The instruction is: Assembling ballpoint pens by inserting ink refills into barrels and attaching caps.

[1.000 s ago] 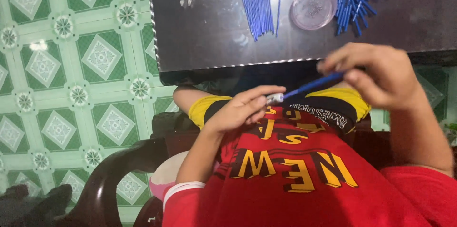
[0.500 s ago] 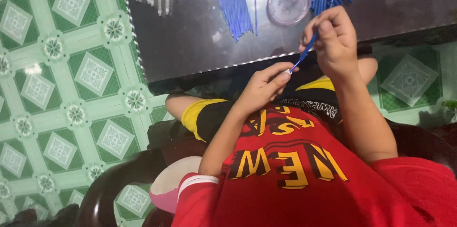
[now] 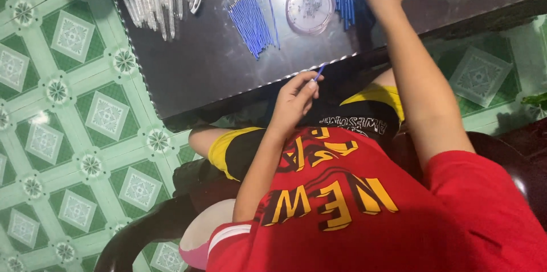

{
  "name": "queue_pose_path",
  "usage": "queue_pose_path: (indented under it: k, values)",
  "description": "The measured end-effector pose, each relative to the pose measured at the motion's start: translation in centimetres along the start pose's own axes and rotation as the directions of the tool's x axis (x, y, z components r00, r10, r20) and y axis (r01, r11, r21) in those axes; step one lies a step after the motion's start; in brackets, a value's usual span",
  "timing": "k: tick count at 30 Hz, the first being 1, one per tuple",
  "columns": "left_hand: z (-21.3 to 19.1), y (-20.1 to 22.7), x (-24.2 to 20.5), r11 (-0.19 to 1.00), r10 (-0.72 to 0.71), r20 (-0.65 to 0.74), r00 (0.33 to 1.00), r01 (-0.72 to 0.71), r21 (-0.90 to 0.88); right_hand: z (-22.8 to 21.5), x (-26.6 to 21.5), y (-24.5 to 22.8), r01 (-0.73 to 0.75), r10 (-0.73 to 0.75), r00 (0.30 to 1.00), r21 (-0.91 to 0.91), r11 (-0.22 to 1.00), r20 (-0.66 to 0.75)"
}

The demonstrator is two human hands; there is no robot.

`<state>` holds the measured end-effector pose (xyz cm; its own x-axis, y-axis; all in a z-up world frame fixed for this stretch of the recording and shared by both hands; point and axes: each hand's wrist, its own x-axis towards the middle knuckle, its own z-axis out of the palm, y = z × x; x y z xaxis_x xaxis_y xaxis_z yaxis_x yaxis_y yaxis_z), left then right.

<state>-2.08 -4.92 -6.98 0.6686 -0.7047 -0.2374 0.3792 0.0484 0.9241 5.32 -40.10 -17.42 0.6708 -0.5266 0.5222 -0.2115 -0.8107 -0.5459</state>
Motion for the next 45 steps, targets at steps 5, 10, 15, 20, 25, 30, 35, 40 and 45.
queue_pose_path:
  k: [5,10,15,20,25,30,35,40,45]
  values:
    - [-2.1,-1.7,1.7,0.986,-0.035,-0.141,0.989,0.056,0.155,-6.2,-4.6,-10.2,-0.088,0.093,0.993,-0.059,0.994,0.073]
    - [-2.2,-2.4,2.5,0.894,0.152,-0.132,0.980,-0.079,0.441,-9.9,-13.8,-16.5,-0.574,0.086,0.669,0.440,0.691,0.738]
    - [-1.0,-0.5,1.5,0.842,0.151,-0.008,0.989,-0.124,0.525,-8.7,-14.7,-14.7,-0.674,0.229,0.685,0.483,0.559,0.691]
    - [-1.5,-1.8,1.6,0.842,0.161,-0.048,0.986,-0.112,0.528,-6.6,-11.4,-11.1,-0.588,0.334,0.802,0.561,0.582,0.495]
    - [-3.1,-2.9,1.0,0.875,0.111,-0.124,0.986,-0.038,0.483,-8.2,-5.3,-11.9,-0.523,0.607,0.724,0.834,0.175,0.327]
    - [-2.8,-0.4,0.9,0.919,0.086,-0.141,0.986,-0.024,0.393,-7.7,-10.0,-16.5,-0.664,0.015,0.653,0.564,0.491,0.757]
    - [-3.2,-0.2,0.7,0.975,0.021,-0.162,0.987,0.016,0.223,-4.8,-8.2,-17.3,-0.595,-0.054,0.709,0.638,0.490,0.703]
    - [-4.9,-0.8,-1.1,0.993,-0.113,-0.261,0.959,0.118,0.005,0.2,-0.5,-17.7,-0.638,0.348,0.694,0.313,0.704,0.631]
    - [-6.7,-1.2,-2.6,0.992,-0.120,-0.312,0.942,0.104,-0.069,3.9,0.5,-15.4,0.675,-0.555,0.617,-0.012,0.738,0.558]
